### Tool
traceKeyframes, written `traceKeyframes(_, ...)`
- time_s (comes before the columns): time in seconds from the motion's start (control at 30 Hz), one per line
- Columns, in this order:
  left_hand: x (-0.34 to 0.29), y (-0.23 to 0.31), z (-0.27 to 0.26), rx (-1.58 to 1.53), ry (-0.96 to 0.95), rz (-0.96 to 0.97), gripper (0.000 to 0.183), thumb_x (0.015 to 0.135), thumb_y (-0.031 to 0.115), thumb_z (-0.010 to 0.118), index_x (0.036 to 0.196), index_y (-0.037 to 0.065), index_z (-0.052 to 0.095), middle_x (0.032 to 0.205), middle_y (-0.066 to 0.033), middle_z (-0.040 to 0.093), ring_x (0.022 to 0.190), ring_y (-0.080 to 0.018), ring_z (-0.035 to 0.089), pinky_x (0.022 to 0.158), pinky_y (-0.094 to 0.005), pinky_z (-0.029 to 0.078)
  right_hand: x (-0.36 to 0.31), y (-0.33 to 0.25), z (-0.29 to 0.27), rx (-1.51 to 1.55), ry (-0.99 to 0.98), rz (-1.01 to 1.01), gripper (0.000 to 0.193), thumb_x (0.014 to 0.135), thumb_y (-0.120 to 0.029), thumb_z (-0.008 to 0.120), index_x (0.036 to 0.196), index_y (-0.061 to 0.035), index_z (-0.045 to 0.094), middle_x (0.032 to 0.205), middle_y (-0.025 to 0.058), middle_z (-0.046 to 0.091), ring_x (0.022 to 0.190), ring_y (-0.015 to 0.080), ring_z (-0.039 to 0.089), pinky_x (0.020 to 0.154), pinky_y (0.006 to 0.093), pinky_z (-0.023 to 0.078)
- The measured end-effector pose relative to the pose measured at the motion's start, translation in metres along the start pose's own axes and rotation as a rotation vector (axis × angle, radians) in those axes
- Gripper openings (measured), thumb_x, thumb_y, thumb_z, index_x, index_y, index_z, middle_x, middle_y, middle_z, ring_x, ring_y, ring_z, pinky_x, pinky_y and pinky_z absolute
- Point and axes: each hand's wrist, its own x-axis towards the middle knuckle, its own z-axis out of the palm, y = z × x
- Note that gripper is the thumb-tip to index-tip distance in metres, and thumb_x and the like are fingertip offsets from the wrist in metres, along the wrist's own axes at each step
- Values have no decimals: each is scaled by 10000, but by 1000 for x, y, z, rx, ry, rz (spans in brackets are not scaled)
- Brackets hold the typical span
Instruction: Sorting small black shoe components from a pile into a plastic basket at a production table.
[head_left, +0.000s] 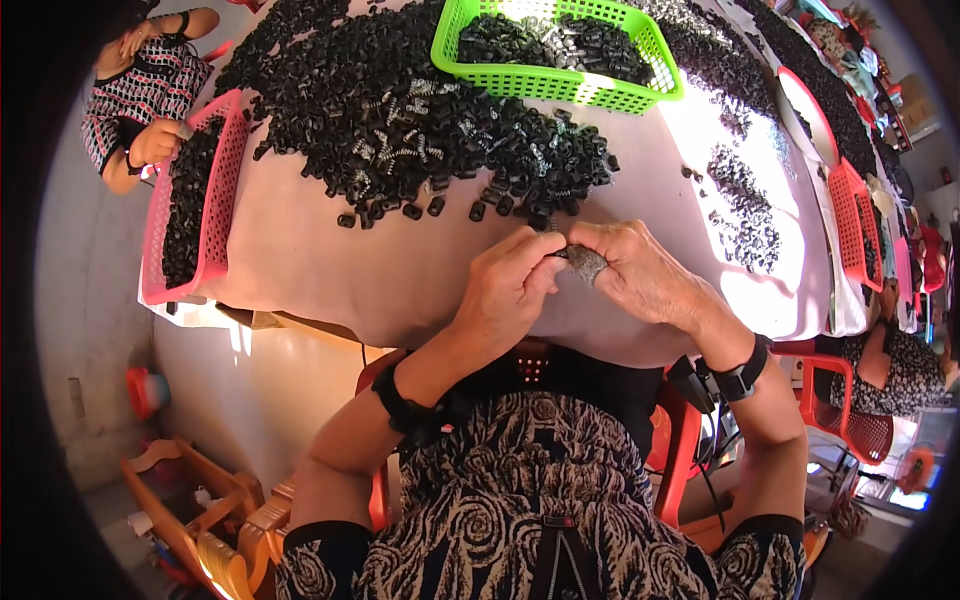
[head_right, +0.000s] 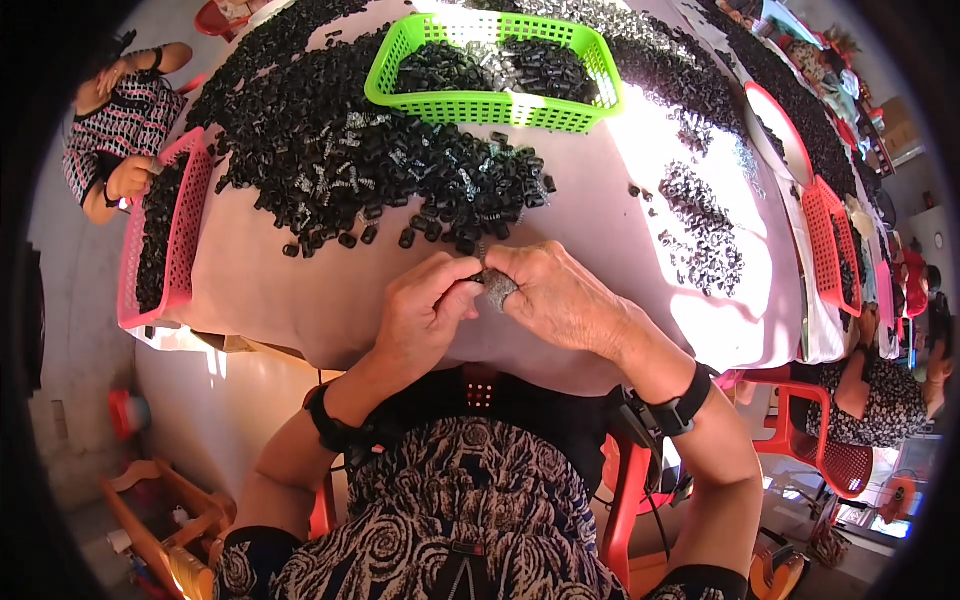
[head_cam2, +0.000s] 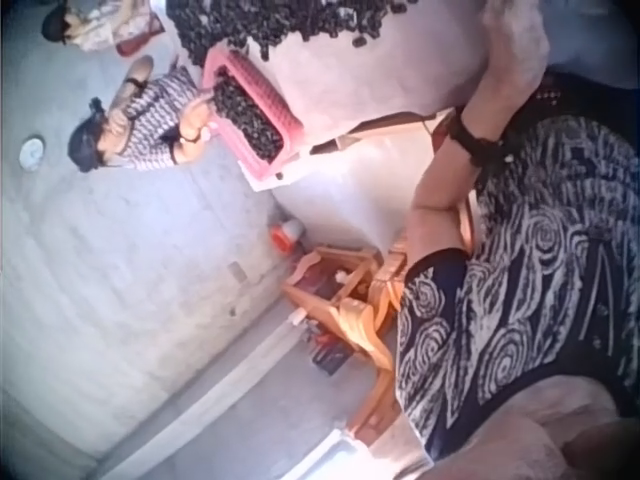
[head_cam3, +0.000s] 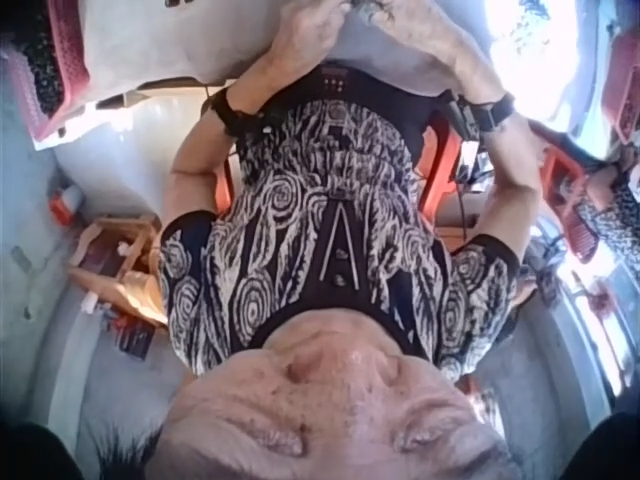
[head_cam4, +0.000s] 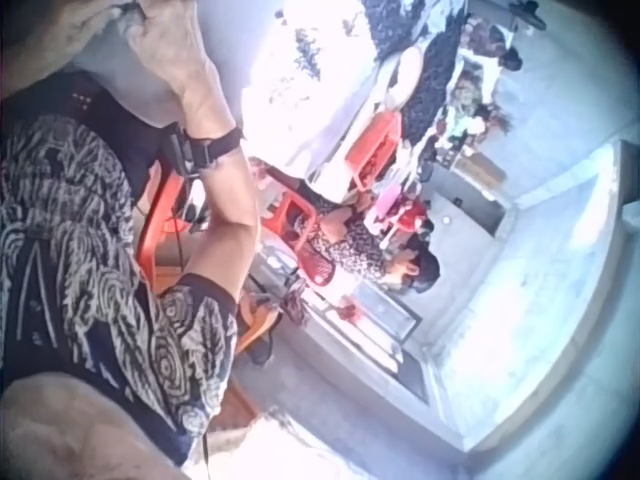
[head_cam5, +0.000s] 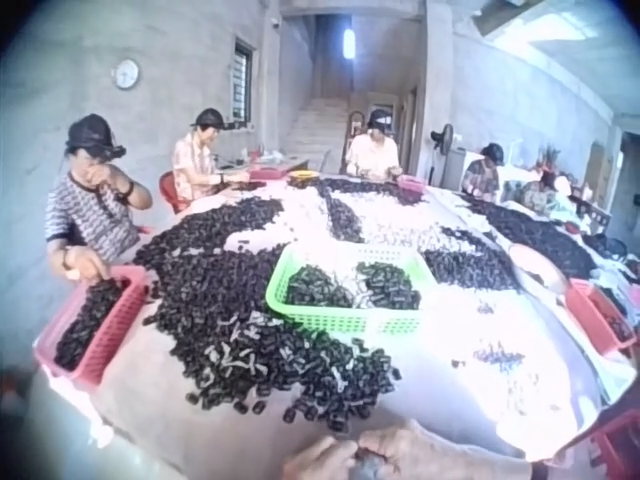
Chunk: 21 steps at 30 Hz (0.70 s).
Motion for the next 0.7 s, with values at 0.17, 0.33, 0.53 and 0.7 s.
traceKeyframes(0.17,-2,0,-3,-276,-64,-128,160,898,-24,564,1054,-22,600,895,-41,562,743,-100,611,624,-218,497,-2,-1,-21,169,-277,264,185,845,-157,500,910,-20,606,653,106,577,589,207,583,545,359,435)
traceKeyframes(0.33,0,0,-9,-372,-133,-65,184,885,-35,578,1066,-20,606,1049,-74,517,927,-127,570,753,-245,497,-13,4,-19,492,-286,475,335,797,-368,619,1002,-104,647,711,-63,546,606,23,478,524,198,386)
traceKeyframes(0.53,0,1,-9,-550,-199,16,194,855,-5,635,1048,13,634,1142,-78,471,1088,-186,496,929,-309,434,-14,0,1,1018,-377,487,386,828,-384,644,1009,-44,663,687,-64,495,561,14,424,450,181,262)
traceKeyframes(0.7,0,4,-8,-564,-280,27,279,847,-11,640,1123,5,602,1151,-74,479,1106,-173,495,928,-305,438,-33,-1,22,1025,-178,390,245,882,-253,605,870,-11,638,624,-55,445,507,13,360,443,183,226)
